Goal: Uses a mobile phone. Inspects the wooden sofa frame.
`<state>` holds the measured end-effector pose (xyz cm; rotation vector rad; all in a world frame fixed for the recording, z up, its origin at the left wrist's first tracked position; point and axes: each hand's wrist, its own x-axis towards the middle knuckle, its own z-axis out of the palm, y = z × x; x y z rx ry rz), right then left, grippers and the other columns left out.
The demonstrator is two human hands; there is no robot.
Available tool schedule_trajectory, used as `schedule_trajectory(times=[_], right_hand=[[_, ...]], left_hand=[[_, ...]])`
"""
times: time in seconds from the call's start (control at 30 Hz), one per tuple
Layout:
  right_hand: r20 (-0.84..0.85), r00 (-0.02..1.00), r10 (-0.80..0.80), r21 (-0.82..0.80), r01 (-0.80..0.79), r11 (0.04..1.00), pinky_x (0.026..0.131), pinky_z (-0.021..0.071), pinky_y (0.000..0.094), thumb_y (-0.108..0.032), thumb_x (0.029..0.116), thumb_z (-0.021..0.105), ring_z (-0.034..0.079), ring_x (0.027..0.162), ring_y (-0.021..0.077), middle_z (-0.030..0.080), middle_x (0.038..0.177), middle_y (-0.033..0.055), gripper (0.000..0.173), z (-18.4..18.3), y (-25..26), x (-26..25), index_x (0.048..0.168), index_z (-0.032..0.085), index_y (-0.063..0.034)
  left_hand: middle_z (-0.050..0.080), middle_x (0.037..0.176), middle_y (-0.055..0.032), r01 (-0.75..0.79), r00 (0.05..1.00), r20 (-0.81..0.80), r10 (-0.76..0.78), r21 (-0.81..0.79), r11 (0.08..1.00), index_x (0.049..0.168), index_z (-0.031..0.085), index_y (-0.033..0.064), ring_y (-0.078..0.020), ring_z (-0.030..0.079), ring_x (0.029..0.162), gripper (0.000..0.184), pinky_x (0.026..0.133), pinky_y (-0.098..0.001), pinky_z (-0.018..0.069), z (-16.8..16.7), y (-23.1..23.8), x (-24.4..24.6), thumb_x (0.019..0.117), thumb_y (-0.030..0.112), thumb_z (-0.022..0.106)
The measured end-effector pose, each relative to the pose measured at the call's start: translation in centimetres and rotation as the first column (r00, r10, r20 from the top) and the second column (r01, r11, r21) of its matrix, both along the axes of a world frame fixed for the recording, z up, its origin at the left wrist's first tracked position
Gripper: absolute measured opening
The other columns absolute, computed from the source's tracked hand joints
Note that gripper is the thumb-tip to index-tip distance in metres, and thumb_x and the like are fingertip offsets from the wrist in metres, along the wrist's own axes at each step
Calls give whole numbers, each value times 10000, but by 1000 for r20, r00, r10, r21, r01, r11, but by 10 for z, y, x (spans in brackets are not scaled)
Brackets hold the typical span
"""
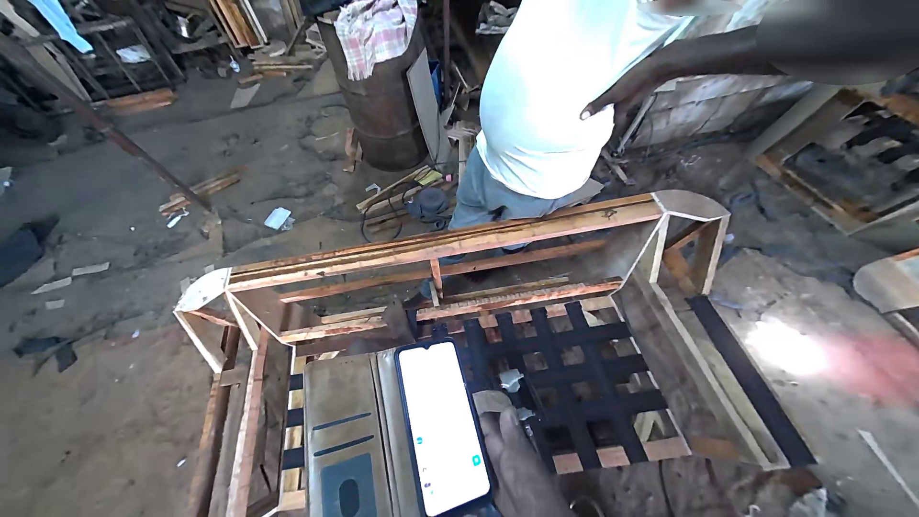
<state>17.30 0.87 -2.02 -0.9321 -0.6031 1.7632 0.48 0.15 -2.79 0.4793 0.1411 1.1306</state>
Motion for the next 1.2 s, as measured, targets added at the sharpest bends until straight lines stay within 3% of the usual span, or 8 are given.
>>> schedule_trajectory(times=[0.2,0.4,0.5,0.67,0.73,0.83,1.07,1.2], right_hand=[[-383,920,-82,-76,56,995,1141,439,512,-799,893,467,525,1373,253,526,1494,135,1033,7,5,-2,1574,256,-52],[-561,822,-99,-112,43,993,1127,445,545,-800,877,497,551,1344,304,563,1446,182,994,5,7,1,1540,365,-72],[-611,787,-87,-80,48,996,1124,447,545,-774,878,535,569,1328,298,593,1416,171,943,4,7,1,1503,429,-75],[-647,753,-121,-103,70,992,1124,443,569,-763,859,582,552,1347,314,576,1436,169,967,1,9,4,1528,384,-94],[-659,741,-133,-113,78,991,1117,448,574,-760,851,597,556,1341,321,579,1431,175,963,0,10,4,1522,395,-99],[-675,722,-149,-127,85,988,1111,454,575,-749,856,601,565,1329,333,585,1418,192,945,0,11,5,1509,412,-94],[-702,704,-107,-75,76,994,1117,436,590,-690,883,623,543,1348,345,559,1442,204,892,-8,10,9,1518,405,-102],[-701,701,-132,-88,99,991,1105,444,602,-685,883,625,544,1346,352,556,1444,207,895,-9,11,11,1522,403,-99]], left_hand=[[771,1006,-8,-141,988,-76,133,-121,983,1031,791,113,-71,699,1036,281,1007,-285,516,54,9,25,941,330,637],[684,1280,20,-23,983,-181,38,85,996,1297,671,149,-89,580,1252,429,1119,-360,411,-19,-4,-23,978,426,596],[706,1237,-9,-120,948,-302,101,-45,992,1238,700,113,-109,605,1229,414,1115,-364,435,-2,-9,-22,940,398,666],[677,1295,29,-232,868,-430,250,94,968,1297,665,198,-78,587,1256,438,1120,-334,438,17,-4,-19,989,498,585],[674,1307,27,-249,891,-364,271,107,963,1312,656,238,-98,596,1257,497,1104,-360,458,11,6,-19,964,582,571],[658,1292,-135,-290,945,-156,287,8,957,1307,620,128,-258,614,1238,695,1034,-509,506,3,24,-14,940,703,487],[591,1378,-196,-182,983,-26,181,-183,966,1395,526,77,-329,562,1307,827,1076,-564,463,-23,17,-27,907,743,490],[645,1287,-175,-259,964,-124,236,-230,938,1337,567,87,-301,626,1216,822,1019,-544,507,-17,20,-38,910,776,435]])
